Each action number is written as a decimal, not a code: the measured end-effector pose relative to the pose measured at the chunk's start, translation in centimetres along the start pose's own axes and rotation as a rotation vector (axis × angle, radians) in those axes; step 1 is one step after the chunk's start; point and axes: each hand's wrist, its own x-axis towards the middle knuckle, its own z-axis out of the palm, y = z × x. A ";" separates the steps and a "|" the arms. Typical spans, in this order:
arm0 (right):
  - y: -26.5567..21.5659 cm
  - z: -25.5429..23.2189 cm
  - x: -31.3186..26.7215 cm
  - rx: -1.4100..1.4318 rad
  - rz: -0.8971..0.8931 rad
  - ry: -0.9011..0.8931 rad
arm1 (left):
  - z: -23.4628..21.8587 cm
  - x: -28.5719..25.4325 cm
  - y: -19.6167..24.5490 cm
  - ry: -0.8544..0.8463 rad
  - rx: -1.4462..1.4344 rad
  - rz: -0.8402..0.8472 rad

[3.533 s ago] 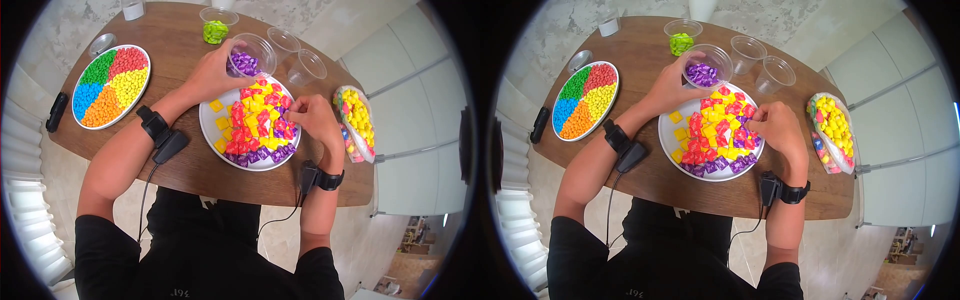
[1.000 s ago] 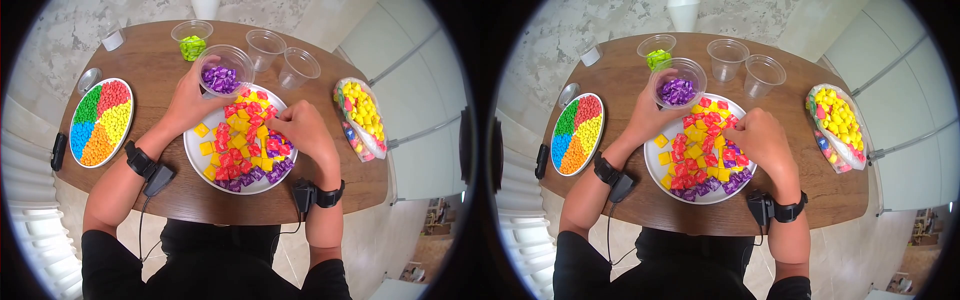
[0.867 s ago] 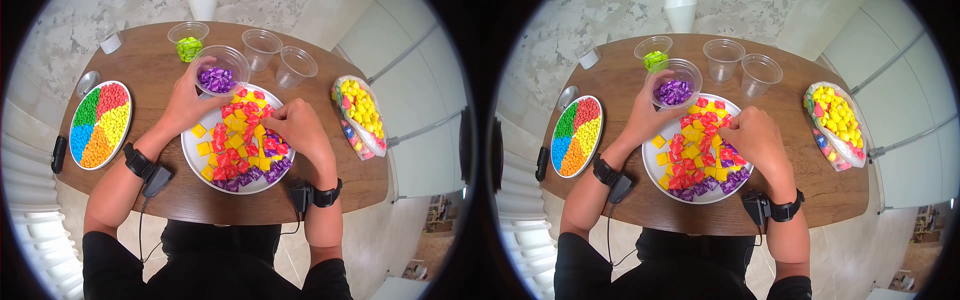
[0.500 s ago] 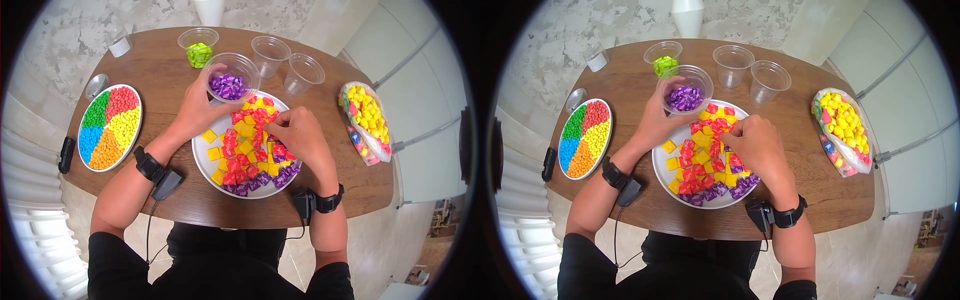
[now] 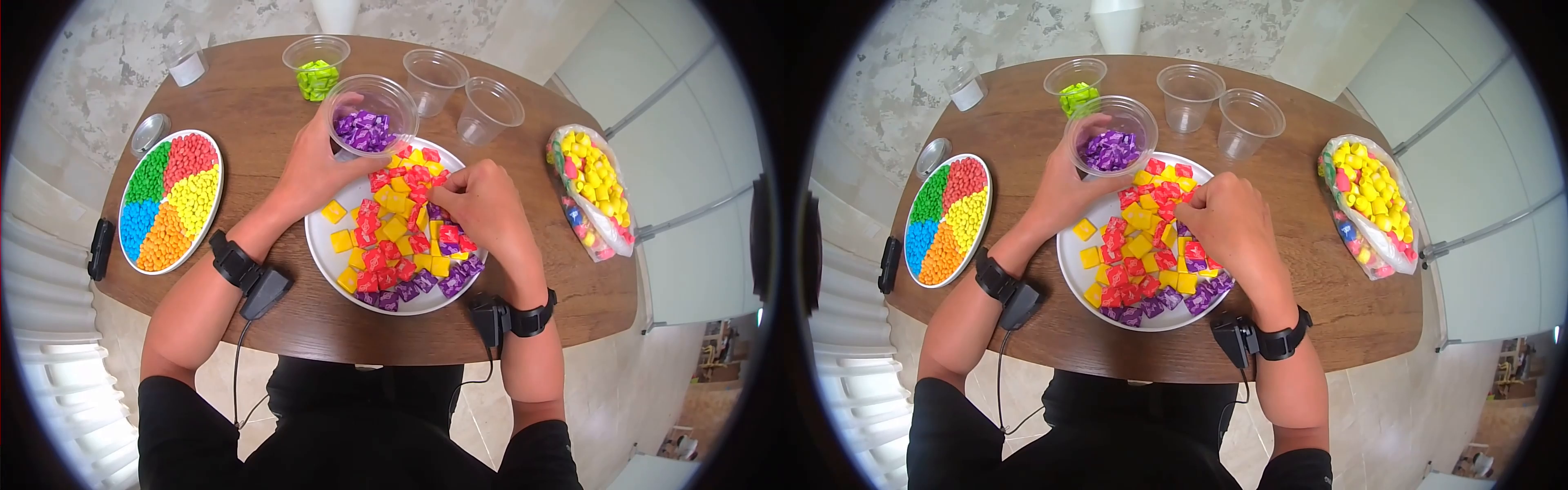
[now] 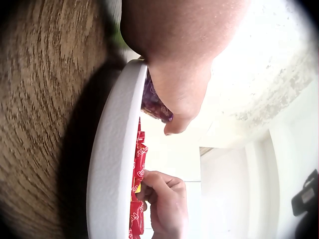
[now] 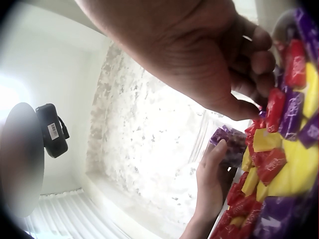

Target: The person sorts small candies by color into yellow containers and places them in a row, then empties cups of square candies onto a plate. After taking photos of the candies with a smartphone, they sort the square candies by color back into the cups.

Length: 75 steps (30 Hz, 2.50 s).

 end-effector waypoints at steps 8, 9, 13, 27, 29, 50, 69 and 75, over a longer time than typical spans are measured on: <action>0.3 0.0 -0.3 0.039 -0.056 -0.061 | -0.1 -0.1 0.4 -0.021 -0.004 -0.031; 0.5 0.2 -0.2 0.040 -0.079 -0.047 | 0.1 -0.1 0.0 -0.011 -0.011 -0.012; 0.8 0.6 0.2 0.230 -0.125 0.061 | 0.0 -0.1 0.0 -0.008 -0.008 -0.012; -1.8 2.3 -0.9 0.672 -0.346 0.329 | 0.0 -0.1 0.8 -0.022 0.073 0.066; -1.9 2.3 -1.0 0.713 -0.341 0.314 | 0.0 -0.1 1.1 -0.012 0.087 0.087; 2.0 -1.4 0.6 0.061 -0.039 0.154 | -0.1 -0.1 0.5 0.010 0.018 -0.011; -0.1 0.4 -0.2 0.248 -0.242 0.143 | -0.1 -0.2 0.3 -0.019 0.022 -0.011; -1.1 1.5 -0.2 0.492 -0.273 0.255 | -0.1 -0.2 0.5 -0.022 0.012 -0.008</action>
